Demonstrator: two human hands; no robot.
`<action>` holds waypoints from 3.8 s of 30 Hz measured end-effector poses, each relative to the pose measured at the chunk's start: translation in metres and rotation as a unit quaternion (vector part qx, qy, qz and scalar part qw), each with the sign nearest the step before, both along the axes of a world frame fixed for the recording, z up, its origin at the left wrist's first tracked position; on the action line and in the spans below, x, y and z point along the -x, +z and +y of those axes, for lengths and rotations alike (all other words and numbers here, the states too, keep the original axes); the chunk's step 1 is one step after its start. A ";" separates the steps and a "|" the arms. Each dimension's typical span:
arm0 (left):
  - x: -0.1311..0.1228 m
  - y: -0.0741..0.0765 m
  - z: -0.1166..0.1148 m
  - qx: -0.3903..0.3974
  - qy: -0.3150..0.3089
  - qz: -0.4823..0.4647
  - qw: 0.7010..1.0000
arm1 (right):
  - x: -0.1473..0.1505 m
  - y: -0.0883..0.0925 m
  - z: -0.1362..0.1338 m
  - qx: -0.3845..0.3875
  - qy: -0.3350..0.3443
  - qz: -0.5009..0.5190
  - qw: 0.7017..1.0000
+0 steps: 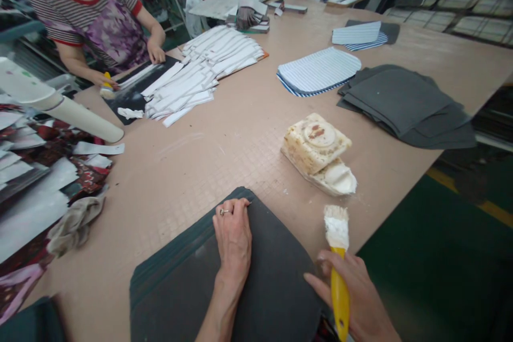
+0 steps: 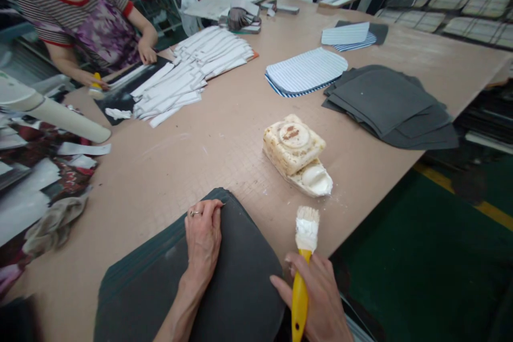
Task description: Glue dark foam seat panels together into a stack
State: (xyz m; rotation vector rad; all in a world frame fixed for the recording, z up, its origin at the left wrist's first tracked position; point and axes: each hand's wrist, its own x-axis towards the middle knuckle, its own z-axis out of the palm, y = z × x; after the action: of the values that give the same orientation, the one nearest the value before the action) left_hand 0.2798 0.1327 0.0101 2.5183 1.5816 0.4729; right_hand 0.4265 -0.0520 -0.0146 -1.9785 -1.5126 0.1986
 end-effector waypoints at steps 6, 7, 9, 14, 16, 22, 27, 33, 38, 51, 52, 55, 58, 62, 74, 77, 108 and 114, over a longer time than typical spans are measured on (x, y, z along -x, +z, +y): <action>0.001 0.005 -0.005 0.032 0.019 -0.006 0.999 | 0.002 0.031 0.032 -0.098 0.109 -0.009 0.989; 0.002 0.005 -0.007 0.038 0.025 -0.006 0.999 | 0.007 0.035 0.043 -0.102 0.137 0.005 0.985; 0.004 0.004 -0.009 0.050 0.035 -0.004 0.998 | 0.018 0.038 0.066 -0.100 0.176 0.038 0.979; 0.006 0.007 -0.012 0.091 0.048 -0.016 0.995 | 0.033 0.023 0.106 -0.068 0.245 0.071 0.964; 0.006 0.011 -0.012 0.110 0.054 -0.026 0.992 | 0.035 0.012 0.113 -0.059 0.257 0.037 0.964; 0.024 0.012 -0.033 0.084 0.030 -0.014 0.996 | 0.035 -0.018 0.117 -0.106 0.267 -0.088 0.954; 0.049 0.010 -0.068 0.064 0.007 0.048 0.997 | 0.030 -0.025 0.114 -0.110 0.294 -0.138 0.939; 0.079 0.021 -0.083 0.092 0.062 0.059 0.992 | 0.020 -0.036 0.111 -0.074 0.309 -0.151 0.936; 0.119 0.018 -0.099 0.091 0.138 0.058 0.985 | 0.016 -0.045 0.110 -0.036 0.306 -0.150 0.940; 0.189 0.004 -0.131 0.004 0.241 0.109 0.964 | 0.024 -0.035 0.111 -0.050 0.303 -0.146 0.940; 0.193 0.001 -0.131 -0.004 0.242 0.111 0.964 | 0.025 -0.033 0.112 -0.058 0.300 -0.141 0.942; 0.202 -0.003 -0.125 -0.029 0.246 0.114 0.962 | 0.030 -0.026 0.113 -0.091 0.291 -0.127 0.944; 0.201 0.005 -0.111 -0.062 0.269 0.123 0.953 | 0.037 -0.014 0.114 -0.103 0.275 -0.112 0.949; 0.171 0.025 -0.095 -0.056 0.184 0.125 0.973 | 0.056 0.009 0.115 -0.131 0.266 -0.095 0.950; 0.131 0.006 -0.086 -0.009 0.075 0.107 0.991 | 0.100 0.002 0.124 -0.107 0.336 -0.031 0.935; 0.131 0.006 -0.086 -0.015 0.079 0.108 0.991 | 0.099 0.003 0.125 -0.111 0.336 -0.027 0.935; 0.162 0.020 -0.136 -0.018 0.051 0.182 0.982 | 0.094 0.024 0.093 -0.094 0.333 0.013 0.938; 0.166 0.012 -0.135 -0.044 0.038 0.159 0.986 | 0.143 0.025 0.053 -0.103 0.362 0.007 0.927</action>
State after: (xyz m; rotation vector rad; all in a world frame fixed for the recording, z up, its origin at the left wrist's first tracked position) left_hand 0.1136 -0.0022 0.0220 2.7171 1.8042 0.1551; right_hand 0.2835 0.0014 0.0100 -1.1817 -2.1003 0.3376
